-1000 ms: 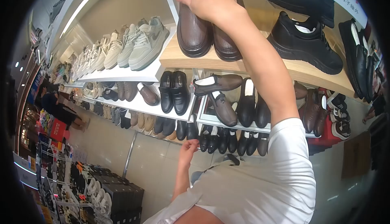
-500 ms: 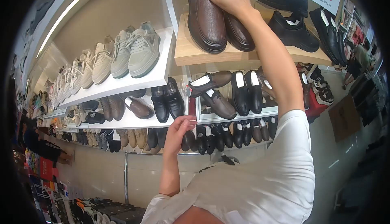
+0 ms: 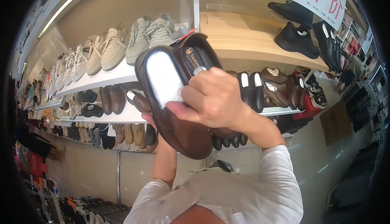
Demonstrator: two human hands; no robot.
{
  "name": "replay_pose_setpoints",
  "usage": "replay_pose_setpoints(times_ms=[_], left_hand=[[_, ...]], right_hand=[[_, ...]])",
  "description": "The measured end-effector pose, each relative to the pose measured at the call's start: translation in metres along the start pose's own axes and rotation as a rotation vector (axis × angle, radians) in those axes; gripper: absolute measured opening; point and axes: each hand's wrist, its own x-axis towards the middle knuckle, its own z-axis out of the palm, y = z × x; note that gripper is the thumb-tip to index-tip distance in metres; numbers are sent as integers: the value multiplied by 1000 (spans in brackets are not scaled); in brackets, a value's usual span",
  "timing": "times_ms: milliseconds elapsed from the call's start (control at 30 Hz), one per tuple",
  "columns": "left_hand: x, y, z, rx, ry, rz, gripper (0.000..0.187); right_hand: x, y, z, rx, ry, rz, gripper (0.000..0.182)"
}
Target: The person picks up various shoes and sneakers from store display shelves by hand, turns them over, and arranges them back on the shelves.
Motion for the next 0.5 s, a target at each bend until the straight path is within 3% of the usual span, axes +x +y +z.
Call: replay_pose_setpoints(times_ms=[67,133,233,267,300,367,400,433,500], left_hand=[[-24,-11,-27,-420,-117,157,99],[-53,-2,-37,-465,71,113,82],[-93,4,-51,-575,153,170,81],[-102,9,-41,-309,376,251,80],[-115,9,-52,-304,398,274,80],[-148,9,-78,-740,267,242,81],[-155,9,-78,-824,50,220,81],[-161,9,-78,-885,-163,175,81],[-190,3,-83,-645,422,207,79]], right_hand=[[-15,-24,34,89,-4,63,36],[-23,-50,59,122,-104,110,36],[-37,-81,84,232,-234,149,32],[-39,-86,93,270,-304,175,30],[-43,-91,102,300,-315,166,30],[-53,-105,118,487,-100,282,28],[-59,-108,121,520,-94,309,28],[-61,-111,127,506,43,371,25],[-69,-107,129,403,59,503,28]])
